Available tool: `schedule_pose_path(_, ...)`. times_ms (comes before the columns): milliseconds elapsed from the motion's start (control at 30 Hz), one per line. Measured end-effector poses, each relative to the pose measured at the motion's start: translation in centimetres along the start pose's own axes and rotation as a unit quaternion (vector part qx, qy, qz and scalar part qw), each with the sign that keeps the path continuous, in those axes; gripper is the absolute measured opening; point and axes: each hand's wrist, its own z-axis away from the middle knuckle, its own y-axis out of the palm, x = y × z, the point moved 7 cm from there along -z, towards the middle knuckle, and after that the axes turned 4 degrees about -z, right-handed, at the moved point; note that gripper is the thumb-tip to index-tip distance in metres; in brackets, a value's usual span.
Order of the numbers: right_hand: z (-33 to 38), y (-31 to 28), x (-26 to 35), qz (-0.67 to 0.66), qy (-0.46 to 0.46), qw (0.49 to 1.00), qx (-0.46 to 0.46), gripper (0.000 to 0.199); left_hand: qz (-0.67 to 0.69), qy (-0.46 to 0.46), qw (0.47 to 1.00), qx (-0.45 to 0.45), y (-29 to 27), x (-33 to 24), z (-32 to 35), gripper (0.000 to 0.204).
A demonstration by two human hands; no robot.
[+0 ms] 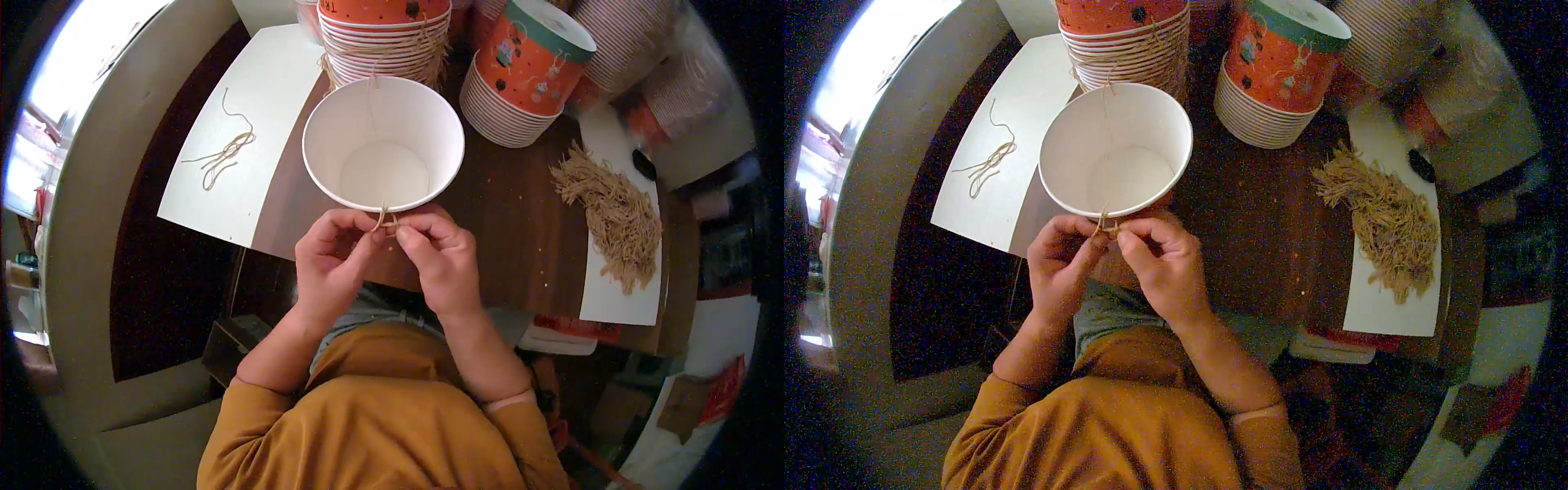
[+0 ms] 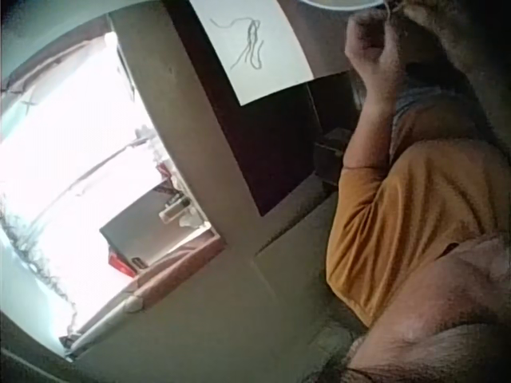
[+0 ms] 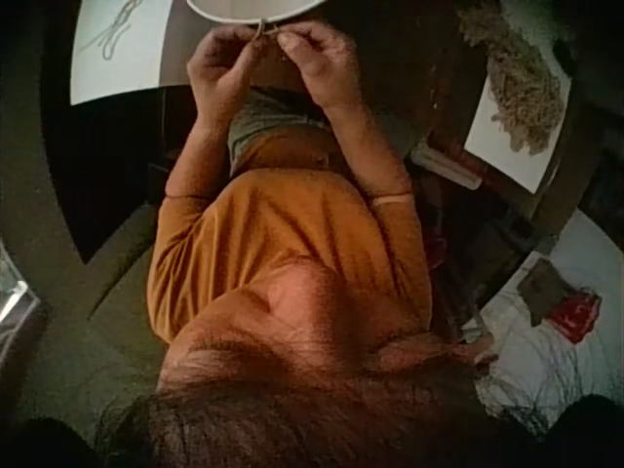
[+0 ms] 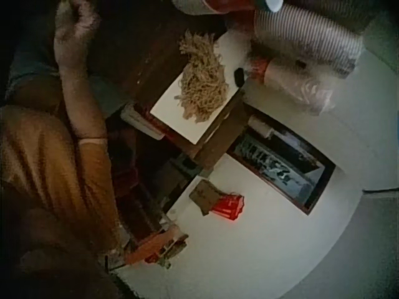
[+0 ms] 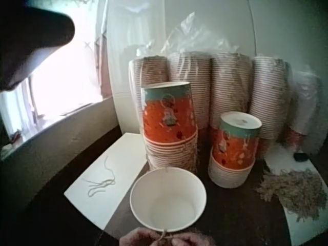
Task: Tie thin ropes or strings to the rims of paper cups.
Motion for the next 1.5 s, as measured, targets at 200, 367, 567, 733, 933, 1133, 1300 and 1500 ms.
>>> schedule_pose_path(200, 0.2, 0.0, 1.0, 0.09, -0.076, 0.993, -0.015, 0.007, -0.067, 0.031, 0.997, -0.034, -0.4, 0.3, 0.3, 0.007)
schedule_pose_path(367, 0.3, 0.2, 0.7, 0.087, -0.025, 0.996, -0.005, 0.007, -0.054, 0.028, 0.997, -0.052, -0.3, -0.1, 0.3, 0.008)
schedule_pose_path(567, 0.5, 0.4, 0.4, 0.016, -0.01, 1.0, -0.022, 0.012, -0.054, 0.023, 0.997, -0.055, -0.5, -0.1, 0.2, 0.007)
schedule_pose_path(733, 0.6, 1.2, -0.4, -0.101, 0.056, 0.993, -0.027, 0.015, -0.048, 0.003, 0.998, -0.045, -0.6, 0.2, 0.2, 0.006)
schedule_pose_path(933, 0.5, 0.8, -0.6, -0.124, 0.083, 0.989, -0.006, 0.013, 0.01, -0.004, 1.0, -0.029, -0.4, -0.3, -0.2, 0.005)
schedule_pose_path(1133, 0.3, 1.1, -1.1, -0.217, 0.167, 0.96, 0.059, 0.015, 0.016, 0.033, 0.998, 0.041, -0.4, 0.1, -0.3, 0.009)
schedule_pose_path(1300, 0.5, 1.4, -0.8, -0.205, 0.149, 0.967, 0.032, 0.015, -0.053, 0.103, 0.992, 0.04, -0.1, -1.0, -0.3, 0.017)
schedule_pose_path(1500, 0.4, 1.3, -0.9, -0.194, 0.134, 0.971, 0.029, 0.016, -0.215, 0.198, 0.956, 0.023, 0.1, -2.6, -0.1, 0.017)
